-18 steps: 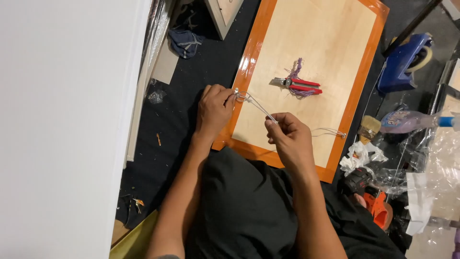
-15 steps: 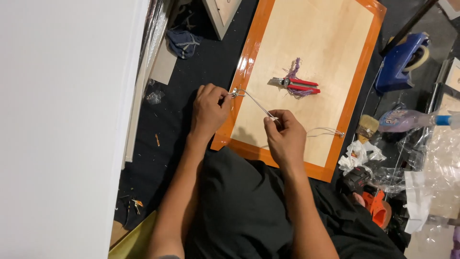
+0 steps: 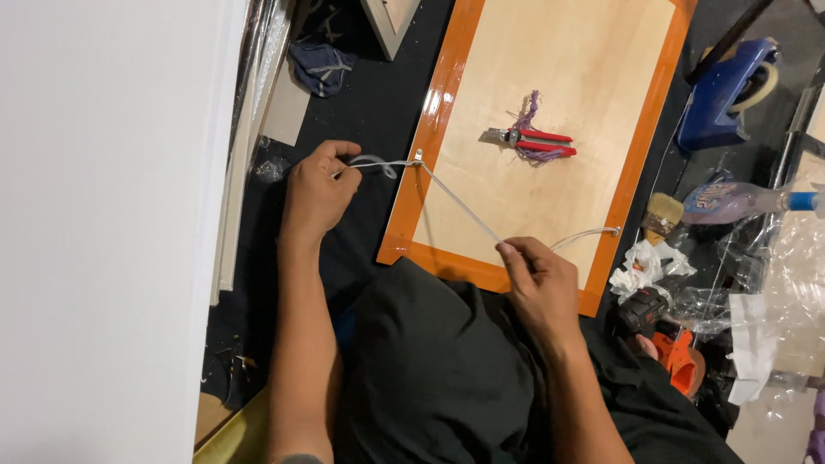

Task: The person threads a metal wire through a hanging bracket on a wooden frame and secures it by hand. The person then picks up a paintbrush from the floor.

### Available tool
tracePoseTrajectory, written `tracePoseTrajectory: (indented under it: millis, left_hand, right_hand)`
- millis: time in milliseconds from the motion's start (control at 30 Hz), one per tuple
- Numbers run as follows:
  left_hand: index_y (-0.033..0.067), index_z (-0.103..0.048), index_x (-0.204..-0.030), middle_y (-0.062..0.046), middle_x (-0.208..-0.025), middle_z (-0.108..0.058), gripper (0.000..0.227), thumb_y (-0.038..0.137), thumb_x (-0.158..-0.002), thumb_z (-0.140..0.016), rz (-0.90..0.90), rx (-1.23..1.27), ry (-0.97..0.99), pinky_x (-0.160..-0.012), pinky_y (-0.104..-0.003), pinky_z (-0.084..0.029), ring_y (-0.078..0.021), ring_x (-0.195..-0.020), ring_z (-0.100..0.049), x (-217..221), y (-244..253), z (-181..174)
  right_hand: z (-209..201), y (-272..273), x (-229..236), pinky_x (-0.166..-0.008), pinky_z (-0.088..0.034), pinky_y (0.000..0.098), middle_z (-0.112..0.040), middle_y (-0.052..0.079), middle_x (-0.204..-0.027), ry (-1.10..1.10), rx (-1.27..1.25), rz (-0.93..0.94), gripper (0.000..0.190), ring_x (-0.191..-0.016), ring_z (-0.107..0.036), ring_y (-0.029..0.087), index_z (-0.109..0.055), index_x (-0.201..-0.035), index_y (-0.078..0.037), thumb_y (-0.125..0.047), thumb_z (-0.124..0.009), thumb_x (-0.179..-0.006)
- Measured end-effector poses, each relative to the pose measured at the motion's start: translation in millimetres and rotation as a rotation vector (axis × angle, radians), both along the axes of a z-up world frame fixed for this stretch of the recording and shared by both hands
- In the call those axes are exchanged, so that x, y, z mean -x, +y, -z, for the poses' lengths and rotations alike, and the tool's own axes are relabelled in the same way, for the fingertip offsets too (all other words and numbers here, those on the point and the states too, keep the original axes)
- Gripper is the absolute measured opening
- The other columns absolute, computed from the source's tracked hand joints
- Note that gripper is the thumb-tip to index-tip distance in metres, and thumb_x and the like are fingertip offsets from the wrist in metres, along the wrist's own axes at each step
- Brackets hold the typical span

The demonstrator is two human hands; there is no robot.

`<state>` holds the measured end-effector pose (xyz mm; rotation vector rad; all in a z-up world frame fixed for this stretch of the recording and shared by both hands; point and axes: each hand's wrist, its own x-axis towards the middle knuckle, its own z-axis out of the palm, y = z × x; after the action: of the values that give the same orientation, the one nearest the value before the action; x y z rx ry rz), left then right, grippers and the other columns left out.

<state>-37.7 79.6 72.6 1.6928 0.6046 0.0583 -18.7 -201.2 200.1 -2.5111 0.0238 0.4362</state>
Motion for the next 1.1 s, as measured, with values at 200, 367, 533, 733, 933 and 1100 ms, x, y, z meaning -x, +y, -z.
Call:
tracePoseTrajectory:
  millis: [200,367,533,733,933,1100]
  left_hand:
    - [0.0024,-0.078,-0.100,-0.019,-0.076,-0.068,0.021,0.005,-0.086,-0.064,-0.013,-0.304,-0.197,-0.051,-0.038,-0.052,-0.0297,-0.063,-0.069,1,-8,7]
    - [0.0123,-0.068,-0.134,-0.013,-0.114,-0.058,0.061,0.035,-0.079,-0.079,0.000,-0.559,-0.469,-0.077,-0.051,-0.049,-0.0401,-0.097,-0.059,-18,-44,19]
    - [0.0158,-0.077,-0.105,-0.003,-0.101,-0.058,0.014,0.018,-0.092,-0.072,0.125,-0.660,-0.512,-0.072,-0.042,-0.049,-0.0299,-0.093,-0.060,-31,-76,60]
    - [0.0186,-0.067,-0.087,0.001,-0.075,-0.060,0.014,0.005,-0.085,-0.062,-0.103,-0.689,-0.497,-0.069,-0.038,-0.052,-0.0263,-0.073,-0.065,-21,-29,64]
    - [0.0119,-0.063,-0.116,-0.009,-0.126,-0.059,0.042,0.000,-0.076,-0.055,-0.299,-0.934,-0.448,-0.093,-0.049,-0.044,-0.0355,-0.117,-0.054,-16,-22,28]
    - [0.0138,-0.073,-0.123,-0.006,-0.102,-0.064,0.028,0.030,-0.102,-0.062,0.212,-0.724,-0.351,-0.081,-0.044,-0.045,-0.0317,-0.103,-0.060,-22,-59,64]
  right_hand:
    - [-4,-34,4,-0.053,-0.038,0.0256,-0.055,0.005,-0.053,0.005,-0.133,0.092,0.017,-0.056,-0.046,0.012,-0.080,-0.094,-0.005,-0.021,-0.075,-0.096]
    - [-9,-22,3,-0.053,-0.040,0.0273,-0.057,0.008,-0.055,-0.022,-0.164,0.063,0.015,-0.056,-0.049,0.014,-0.078,-0.092,-0.003,-0.018,-0.077,-0.094]
    - [-9,-19,6,-0.053,-0.040,0.0273,-0.057,0.007,-0.058,-0.038,-0.164,0.064,0.015,-0.057,-0.049,0.013,-0.077,-0.091,-0.006,-0.020,-0.076,-0.094]
    - [5,-26,0,-0.053,-0.037,0.0275,-0.052,0.007,-0.055,-0.081,-0.105,0.108,0.016,-0.055,-0.047,0.013,-0.076,-0.095,-0.003,-0.017,-0.069,-0.099]
    - [4,-23,-2,-0.054,-0.037,0.0275,-0.051,0.006,-0.055,-0.063,-0.115,0.107,0.012,-0.058,-0.047,0.013,-0.078,-0.097,-0.004,-0.015,-0.073,-0.095]
    - [-8,-24,-3,-0.058,-0.044,0.0309,-0.059,0.012,-0.060,-0.024,-0.090,0.077,0.018,-0.062,-0.053,0.016,-0.078,-0.102,-0.004,-0.019,-0.075,-0.093]
